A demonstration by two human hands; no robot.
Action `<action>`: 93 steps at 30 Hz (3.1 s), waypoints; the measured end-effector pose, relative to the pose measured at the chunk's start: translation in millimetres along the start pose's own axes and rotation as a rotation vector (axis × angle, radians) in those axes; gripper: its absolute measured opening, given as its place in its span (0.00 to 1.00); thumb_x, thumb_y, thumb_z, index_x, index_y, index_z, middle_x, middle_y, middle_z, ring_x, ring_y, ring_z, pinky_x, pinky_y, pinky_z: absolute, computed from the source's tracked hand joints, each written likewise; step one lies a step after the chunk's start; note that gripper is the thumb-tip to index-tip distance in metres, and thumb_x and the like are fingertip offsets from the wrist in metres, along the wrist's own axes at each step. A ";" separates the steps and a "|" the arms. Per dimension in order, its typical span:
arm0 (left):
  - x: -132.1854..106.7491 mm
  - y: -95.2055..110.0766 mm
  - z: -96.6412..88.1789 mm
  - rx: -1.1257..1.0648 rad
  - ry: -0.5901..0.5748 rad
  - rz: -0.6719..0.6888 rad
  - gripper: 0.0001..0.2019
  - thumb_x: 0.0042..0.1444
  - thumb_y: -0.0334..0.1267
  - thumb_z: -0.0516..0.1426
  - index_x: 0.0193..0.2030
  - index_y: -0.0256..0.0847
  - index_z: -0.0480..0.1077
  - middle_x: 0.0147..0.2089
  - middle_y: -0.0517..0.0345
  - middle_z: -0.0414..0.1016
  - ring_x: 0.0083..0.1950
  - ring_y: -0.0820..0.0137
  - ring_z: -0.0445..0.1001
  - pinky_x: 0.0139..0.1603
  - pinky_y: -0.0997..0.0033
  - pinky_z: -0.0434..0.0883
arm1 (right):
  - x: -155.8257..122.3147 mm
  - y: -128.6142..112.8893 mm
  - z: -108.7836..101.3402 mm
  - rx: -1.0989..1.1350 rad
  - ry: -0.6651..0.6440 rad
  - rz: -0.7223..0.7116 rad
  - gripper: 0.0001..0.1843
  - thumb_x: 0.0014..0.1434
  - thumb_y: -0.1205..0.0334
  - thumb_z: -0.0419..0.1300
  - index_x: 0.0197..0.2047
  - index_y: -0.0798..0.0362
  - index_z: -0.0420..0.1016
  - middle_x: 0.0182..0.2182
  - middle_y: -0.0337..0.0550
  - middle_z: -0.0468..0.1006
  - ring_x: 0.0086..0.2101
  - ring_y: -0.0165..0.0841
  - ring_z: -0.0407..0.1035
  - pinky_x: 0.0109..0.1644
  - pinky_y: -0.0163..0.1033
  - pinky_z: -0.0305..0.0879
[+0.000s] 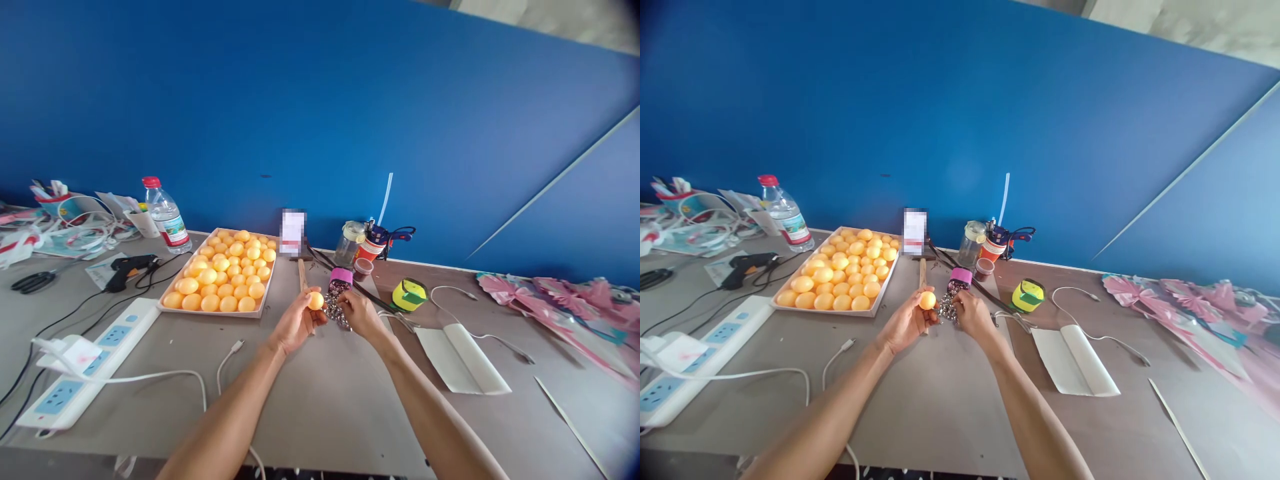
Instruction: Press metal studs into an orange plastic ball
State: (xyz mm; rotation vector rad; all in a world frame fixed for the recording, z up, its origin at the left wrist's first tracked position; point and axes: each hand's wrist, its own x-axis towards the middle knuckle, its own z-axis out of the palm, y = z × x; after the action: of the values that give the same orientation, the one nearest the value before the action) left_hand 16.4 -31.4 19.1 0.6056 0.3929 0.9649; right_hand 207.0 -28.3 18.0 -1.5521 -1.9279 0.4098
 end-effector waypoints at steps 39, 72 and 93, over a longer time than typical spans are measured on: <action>-0.6 -0.8 8.8 0.092 0.066 -0.014 0.18 0.51 0.37 0.61 0.49 0.43 0.64 0.41 0.56 0.73 0.34 0.74 0.74 0.42 0.69 0.70 | -16.4 -19.8 21.3 1.628 -0.068 0.298 0.07 0.48 0.62 0.66 0.31 0.52 0.72 0.26 0.36 0.73 0.21 0.24 0.59 0.28 0.34 0.55; -2.0 -5.1 17.9 0.363 0.232 0.202 0.19 0.47 0.33 0.63 0.47 0.44 0.65 0.49 0.57 0.72 0.46 0.72 0.69 0.43 0.75 0.64 | -15.2 -25.7 25.3 1.695 -0.153 0.242 0.07 0.48 0.61 0.67 0.29 0.53 0.73 0.24 0.35 0.71 0.23 0.25 0.62 0.31 0.35 0.58; -0.4 -11.8 5.6 0.483 0.231 0.242 0.19 0.49 0.38 0.63 0.47 0.41 0.66 0.45 0.55 0.72 0.44 0.70 0.70 0.47 0.69 0.66 | -14.2 -26.7 23.7 1.712 -0.139 0.311 0.10 0.45 0.61 0.70 0.28 0.54 0.73 0.19 0.33 0.68 0.21 0.23 0.59 0.30 0.34 0.54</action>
State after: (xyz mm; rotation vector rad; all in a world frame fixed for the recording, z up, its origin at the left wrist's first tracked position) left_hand 26.9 -38.4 15.9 0.9996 0.7849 1.1857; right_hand 173.2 -45.6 12.0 -0.5485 -0.6826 1.7019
